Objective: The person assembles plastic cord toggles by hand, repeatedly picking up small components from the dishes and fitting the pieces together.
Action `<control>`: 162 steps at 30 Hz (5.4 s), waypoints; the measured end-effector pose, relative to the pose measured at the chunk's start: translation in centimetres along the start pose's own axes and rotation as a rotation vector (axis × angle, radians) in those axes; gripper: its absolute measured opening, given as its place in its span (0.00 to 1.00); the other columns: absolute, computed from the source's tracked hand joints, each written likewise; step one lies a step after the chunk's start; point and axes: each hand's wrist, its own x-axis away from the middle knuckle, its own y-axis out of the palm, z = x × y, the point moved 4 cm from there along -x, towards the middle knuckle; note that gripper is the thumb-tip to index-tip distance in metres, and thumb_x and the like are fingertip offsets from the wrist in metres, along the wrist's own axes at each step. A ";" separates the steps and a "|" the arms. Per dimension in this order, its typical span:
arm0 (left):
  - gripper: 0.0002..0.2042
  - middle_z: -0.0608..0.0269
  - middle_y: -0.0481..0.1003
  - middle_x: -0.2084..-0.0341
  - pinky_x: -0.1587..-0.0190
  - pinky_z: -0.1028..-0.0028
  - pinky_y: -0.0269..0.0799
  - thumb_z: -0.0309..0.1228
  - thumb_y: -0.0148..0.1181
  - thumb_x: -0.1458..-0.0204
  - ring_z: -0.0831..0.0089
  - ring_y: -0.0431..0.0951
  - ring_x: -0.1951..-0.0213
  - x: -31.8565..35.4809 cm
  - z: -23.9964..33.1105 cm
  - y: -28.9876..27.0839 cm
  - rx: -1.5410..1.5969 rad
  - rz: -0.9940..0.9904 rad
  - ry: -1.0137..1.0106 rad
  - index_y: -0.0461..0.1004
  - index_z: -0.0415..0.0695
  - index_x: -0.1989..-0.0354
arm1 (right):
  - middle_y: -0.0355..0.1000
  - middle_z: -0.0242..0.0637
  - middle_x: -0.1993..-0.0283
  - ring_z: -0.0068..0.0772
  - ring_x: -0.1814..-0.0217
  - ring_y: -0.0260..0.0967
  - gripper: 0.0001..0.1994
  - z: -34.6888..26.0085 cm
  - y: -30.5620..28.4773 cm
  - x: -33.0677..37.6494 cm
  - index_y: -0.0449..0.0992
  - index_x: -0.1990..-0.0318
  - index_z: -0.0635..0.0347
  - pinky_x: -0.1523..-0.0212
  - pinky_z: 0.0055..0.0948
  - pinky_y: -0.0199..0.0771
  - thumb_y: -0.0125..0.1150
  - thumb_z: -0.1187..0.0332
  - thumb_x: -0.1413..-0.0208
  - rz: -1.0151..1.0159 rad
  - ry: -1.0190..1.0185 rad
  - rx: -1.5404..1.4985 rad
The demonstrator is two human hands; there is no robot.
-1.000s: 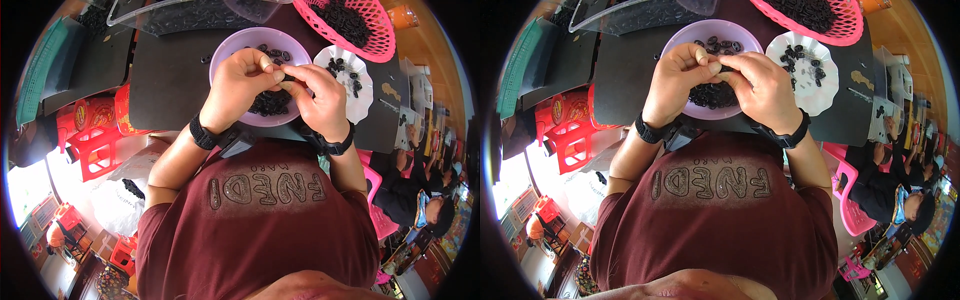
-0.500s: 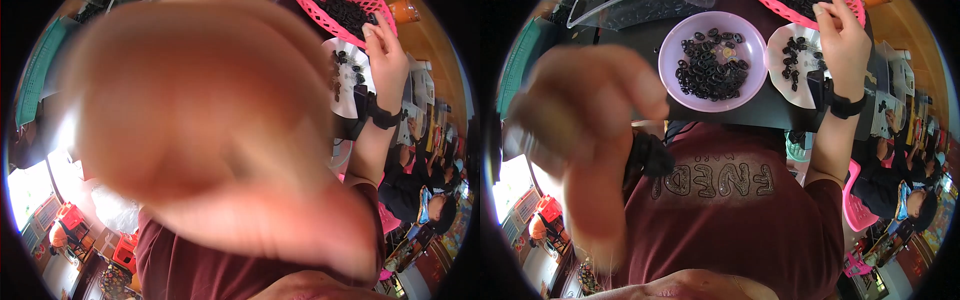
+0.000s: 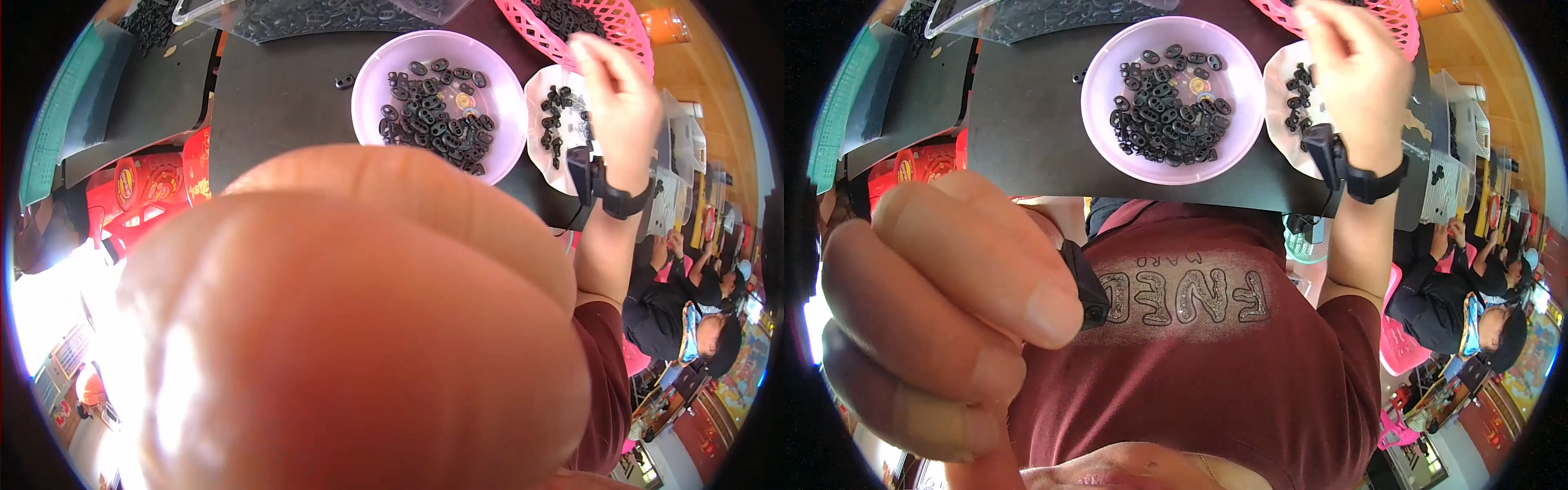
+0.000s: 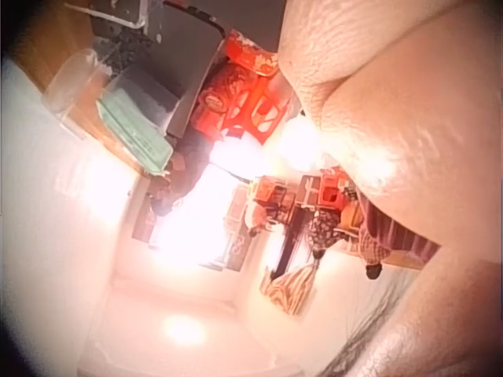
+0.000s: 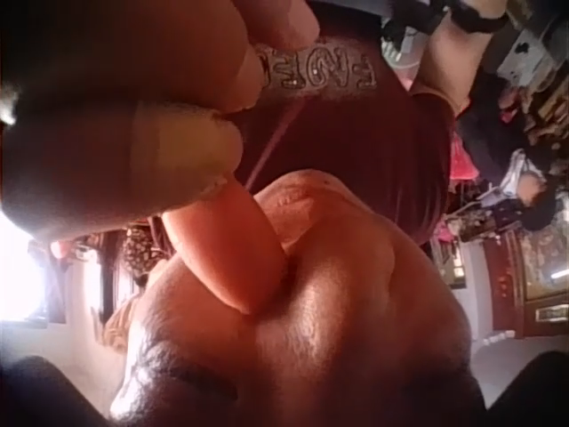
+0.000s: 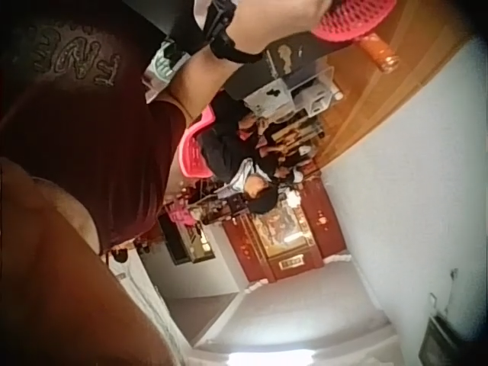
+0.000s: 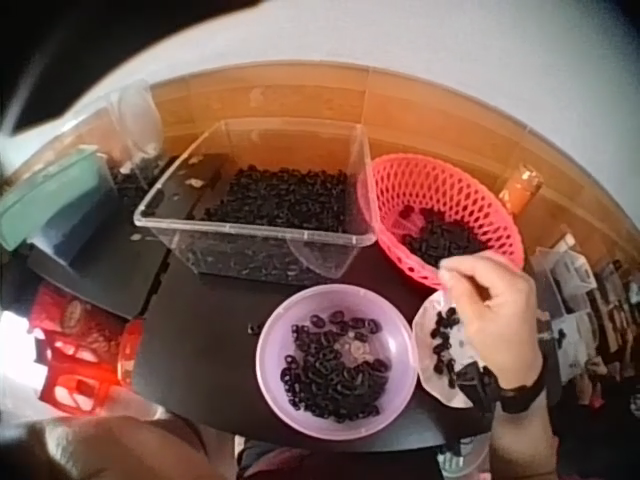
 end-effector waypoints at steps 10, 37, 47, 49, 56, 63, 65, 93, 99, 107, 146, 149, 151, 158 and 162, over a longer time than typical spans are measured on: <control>0.14 0.57 0.73 0.71 0.71 0.71 0.73 0.40 0.62 0.44 0.66 0.74 0.72 0.1 -2.3 -3.1 0.056 -0.175 0.226 0.72 0.40 0.67 | 0.75 0.45 0.68 0.47 0.64 0.74 0.09 -2.5 9.7 2.1 0.79 0.67 0.62 0.61 0.41 0.75 0.54 0.68 0.47 -0.714 -0.338 0.312; 0.06 0.59 0.78 0.64 0.60 0.77 0.79 0.23 0.57 0.41 0.75 0.79 0.64 3.4 -14.1 1.5 0.145 0.229 -0.708 0.74 0.35 0.57 | 0.78 0.32 0.66 0.18 0.67 0.73 0.05 -0.8 2.1 6.9 0.79 0.62 0.64 0.65 0.20 0.73 0.63 0.76 0.45 -0.286 0.018 -0.490; 0.06 0.58 0.78 0.61 0.54 0.75 0.78 0.19 0.57 0.42 0.73 0.79 0.58 3.5 -15.2 1.7 0.148 0.261 -0.682 0.74 0.36 0.57 | 0.76 0.43 0.73 0.38 0.71 0.75 0.09 9.2 -0.9 4.8 0.79 0.67 0.65 0.67 0.32 0.73 0.59 0.68 0.49 -0.470 0.263 0.114; 0.07 0.56 0.79 0.59 0.53 0.75 0.77 0.18 0.56 0.43 0.72 0.79 0.57 3.7 -15.2 1.8 0.144 0.243 -0.666 0.74 0.36 0.57 | 0.77 0.49 0.69 0.50 0.64 0.76 0.09 9.5 -0.1 4.6 0.81 0.69 0.62 0.59 0.39 0.75 0.58 0.67 0.53 -0.535 0.285 0.257; 0.07 0.55 0.78 0.58 0.59 0.76 0.80 0.19 0.57 0.43 0.73 0.80 0.61 3.4 -15.0 1.9 0.195 0.203 -0.716 0.73 0.37 0.56 | 0.76 0.47 0.71 0.49 0.67 0.75 0.08 9.1 0.5 4.0 0.79 0.72 0.63 0.63 0.38 0.74 0.59 0.68 0.55 -0.595 0.205 0.348; 0.08 0.59 0.78 0.60 0.56 0.76 0.79 0.19 0.58 0.43 0.73 0.80 0.62 3.4 -15.1 1.7 0.168 0.263 -0.683 0.73 0.37 0.56 | 0.74 0.33 0.74 0.21 0.74 0.70 0.07 6.8 -0.8 5.1 0.76 0.66 0.66 0.72 0.23 0.70 0.59 0.71 0.49 -0.521 0.314 -0.074; 0.08 0.60 0.78 0.62 0.54 0.76 0.78 0.19 0.58 0.43 0.74 0.80 0.61 3.4 -15.5 1.8 0.219 0.250 -0.726 0.74 0.36 0.56 | 0.73 0.26 0.71 0.15 0.75 0.67 0.06 4.5 -0.4 5.9 0.75 0.63 0.64 0.74 0.19 0.67 0.58 0.71 0.45 -0.541 0.521 -0.417; 0.09 0.59 0.77 0.65 0.63 0.77 0.77 0.15 0.57 0.48 0.74 0.79 0.67 2.4 -14.2 1.9 -0.183 0.136 -0.412 0.79 0.36 0.59 | 0.73 0.30 0.70 0.16 0.73 0.71 0.08 -1.9 4.9 6.1 0.76 0.62 0.66 0.74 0.18 0.75 0.60 0.71 0.45 -0.651 0.645 -0.990; 0.14 0.57 0.78 0.68 0.66 0.75 0.77 0.11 0.54 0.54 0.70 0.79 0.70 2.0 -13.1 2.2 -0.371 0.088 -0.246 0.80 0.37 0.61 | 0.73 0.31 0.70 0.18 0.74 0.71 0.07 -1.9 5.0 6.1 0.76 0.62 0.66 0.75 0.19 0.75 0.58 0.72 0.46 -0.684 0.685 -1.097; 0.14 0.57 0.78 0.67 0.65 0.76 0.77 0.11 0.53 0.52 0.72 0.80 0.69 2.4 -13.3 2.5 -0.350 0.108 -0.287 0.80 0.37 0.61 | 0.73 0.31 0.70 0.19 0.74 0.71 0.07 -1.5 5.3 6.6 0.76 0.63 0.67 0.75 0.20 0.75 0.57 0.72 0.45 -0.689 0.729 -1.106; 0.10 0.59 0.77 0.74 0.63 0.73 0.75 0.26 0.65 0.53 0.69 0.79 0.70 -1.4 -15.6 3.8 -0.667 -0.510 -0.488 0.75 0.38 0.62 | 0.73 0.30 0.69 0.18 0.72 0.70 0.08 1.9 2.9 7.6 0.76 0.56 0.65 0.68 0.17 0.70 0.60 0.73 0.41 -0.314 0.515 -1.157; 0.12 0.65 0.78 0.71 0.63 0.78 0.75 0.24 0.66 0.51 0.81 0.78 0.65 -0.5 -14.9 3.3 -0.532 -0.394 -0.597 0.76 0.37 0.57 | 0.73 0.29 0.68 0.17 0.72 0.69 0.07 1.1 3.1 7.4 0.76 0.57 0.65 0.69 0.16 0.69 0.61 0.74 0.41 -0.328 0.499 -1.173; 0.11 0.63 0.79 0.66 0.63 0.79 0.75 0.22 0.64 0.48 0.80 0.78 0.65 0.5 -14.9 3.0 -0.336 -0.268 -0.711 0.75 0.35 0.56 | 0.74 0.29 0.68 0.16 0.72 0.69 0.07 0.6 3.3 7.2 0.76 0.57 0.65 0.70 0.15 0.69 0.61 0.74 0.41 -0.332 0.498 -1.184; 0.15 0.60 0.79 0.62 0.64 0.80 0.76 0.18 0.63 0.48 0.79 0.78 0.64 1.2 -13.3 2.5 -0.222 -0.088 -0.689 0.71 0.35 0.52 | 0.74 0.27 0.70 0.12 0.74 0.67 0.06 -0.8 3.4 6.6 0.78 0.58 0.64 0.74 0.13 0.66 0.62 0.74 0.42 -0.353 0.456 -0.988; 0.13 0.59 0.80 0.67 0.60 0.76 0.79 0.21 0.67 0.53 0.73 0.82 0.63 1.5 -13.3 2.0 -0.230 -0.003 -0.630 0.74 0.37 0.58 | 0.75 0.26 0.70 0.10 0.74 0.66 0.07 -1.6 3.5 6.4 0.78 0.58 0.64 0.76 0.12 0.63 0.63 0.74 0.43 -0.395 0.473 -0.919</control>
